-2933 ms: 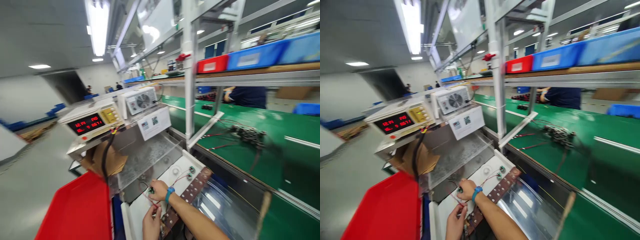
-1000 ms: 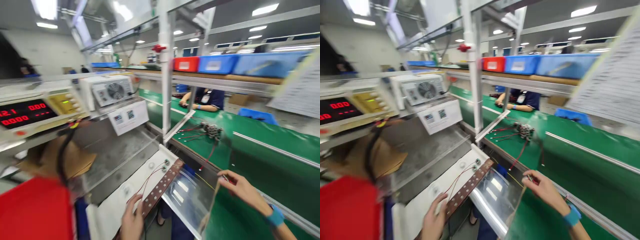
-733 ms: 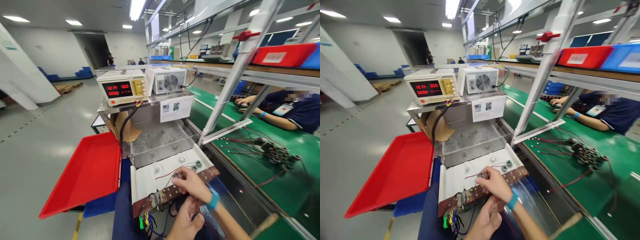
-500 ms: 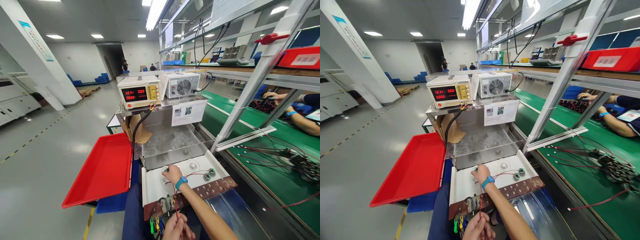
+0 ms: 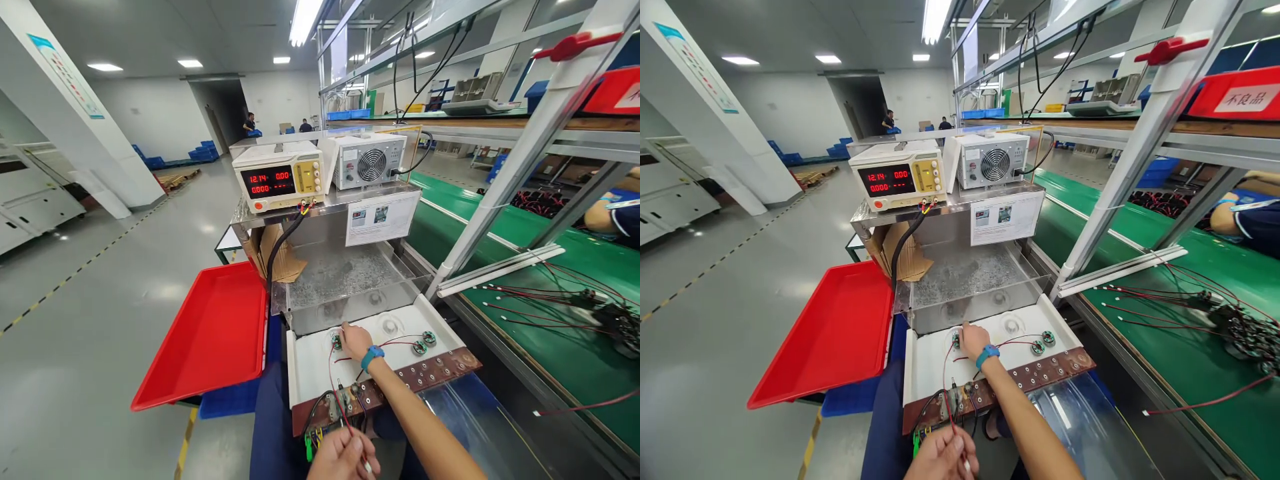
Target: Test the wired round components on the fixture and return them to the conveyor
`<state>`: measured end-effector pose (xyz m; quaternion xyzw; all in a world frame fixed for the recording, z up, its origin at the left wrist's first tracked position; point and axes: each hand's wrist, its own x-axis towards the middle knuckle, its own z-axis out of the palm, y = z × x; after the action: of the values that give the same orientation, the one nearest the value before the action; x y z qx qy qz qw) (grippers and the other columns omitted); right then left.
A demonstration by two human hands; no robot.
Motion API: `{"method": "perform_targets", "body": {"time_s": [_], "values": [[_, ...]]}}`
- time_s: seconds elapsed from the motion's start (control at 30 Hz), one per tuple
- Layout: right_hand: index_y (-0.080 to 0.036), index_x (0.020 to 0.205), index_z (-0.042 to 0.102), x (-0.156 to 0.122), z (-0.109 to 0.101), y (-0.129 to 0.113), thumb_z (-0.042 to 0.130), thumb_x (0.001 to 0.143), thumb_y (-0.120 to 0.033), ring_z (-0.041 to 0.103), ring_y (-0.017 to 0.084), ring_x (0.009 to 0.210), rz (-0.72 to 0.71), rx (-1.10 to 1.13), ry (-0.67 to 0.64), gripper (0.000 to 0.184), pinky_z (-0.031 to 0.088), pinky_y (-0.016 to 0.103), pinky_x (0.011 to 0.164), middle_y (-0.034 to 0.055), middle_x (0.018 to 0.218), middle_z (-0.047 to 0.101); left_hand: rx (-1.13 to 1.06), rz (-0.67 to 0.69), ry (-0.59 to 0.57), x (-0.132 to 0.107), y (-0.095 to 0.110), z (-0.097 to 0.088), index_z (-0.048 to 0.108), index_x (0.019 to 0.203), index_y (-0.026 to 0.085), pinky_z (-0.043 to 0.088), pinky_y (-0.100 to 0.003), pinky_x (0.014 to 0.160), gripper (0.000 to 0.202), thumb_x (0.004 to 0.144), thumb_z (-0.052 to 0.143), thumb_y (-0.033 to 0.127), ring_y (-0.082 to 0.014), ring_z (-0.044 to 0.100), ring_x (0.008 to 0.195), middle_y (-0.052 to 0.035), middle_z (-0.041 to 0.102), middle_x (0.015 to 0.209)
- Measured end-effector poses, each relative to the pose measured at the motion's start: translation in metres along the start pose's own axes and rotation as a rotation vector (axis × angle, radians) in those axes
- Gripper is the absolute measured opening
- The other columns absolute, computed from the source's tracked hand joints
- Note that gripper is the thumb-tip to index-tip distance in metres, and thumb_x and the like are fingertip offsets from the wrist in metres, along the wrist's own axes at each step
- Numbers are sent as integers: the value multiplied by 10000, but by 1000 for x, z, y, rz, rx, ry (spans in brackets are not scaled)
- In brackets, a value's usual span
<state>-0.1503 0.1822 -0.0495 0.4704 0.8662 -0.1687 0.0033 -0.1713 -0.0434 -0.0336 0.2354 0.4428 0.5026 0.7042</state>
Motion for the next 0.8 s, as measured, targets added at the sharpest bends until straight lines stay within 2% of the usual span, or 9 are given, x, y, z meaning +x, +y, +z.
{"method": "perform_targets", "body": {"time_s": [0.07,0.13,0.2,0.27,0.37,0.47,0.67,0.8], "values": [[-170,1249,549,-4,2,13,451,907,-264,654,238,962,-150,14,-33,368,422,300,804,130,1075,689,24,67,91,2,27,5,610,815,148,405,-225,517,512,721,672,647,-116,593,533,-51,670,702],[-204,1300,502,-7,4,19,534,844,-267,635,231,999,-251,26,-49,462,420,290,807,108,1179,641,112,138,177,10,53,7,619,840,140,444,-233,569,454,760,669,584,-118,603,560,-43,671,672],[-216,1289,511,-8,5,17,566,838,-327,628,234,1007,-281,23,-62,467,426,294,794,108,1213,613,213,168,251,25,71,6,624,864,142,460,-247,582,453,743,675,575,-124,594,542,-27,662,628],[-212,1218,560,-6,5,13,566,856,-376,629,237,1001,-266,16,-82,398,430,297,785,109,1180,624,343,195,315,43,80,2,634,866,147,465,-265,578,441,725,669,563,-142,590,540,-15,649,603],[-188,1121,605,-2,5,11,568,861,-384,630,242,1002,-219,18,-89,328,433,297,787,115,1114,654,599,282,387,66,79,-4,670,824,157,473,-288,653,325,733,639,467,-180,619,668,-39,686,701],[-179,1105,614,1,6,14,585,843,-381,634,244,993,-210,31,-71,332,432,294,775,118,1087,669,769,318,401,77,73,-10,691,816,163,464,-309,745,250,751,584,378,-203,622,775,-54,723,811],[-176,1113,604,2,9,18,585,840,-376,636,254,990,-219,39,-73,339,430,300,768,128,1085,677,844,305,378,81,64,-14,674,830,154,446,-299,744,281,778,522,385,-187,589,746,-42,713,792],[-174,1129,589,3,11,18,584,845,-385,632,256,999,-233,31,-82,354,427,304,781,129,1078,684,948,283,353,84,63,-19,593,713,177,408,-263,692,286,811,481,421,-157,535,692,-1,633,689]]}}
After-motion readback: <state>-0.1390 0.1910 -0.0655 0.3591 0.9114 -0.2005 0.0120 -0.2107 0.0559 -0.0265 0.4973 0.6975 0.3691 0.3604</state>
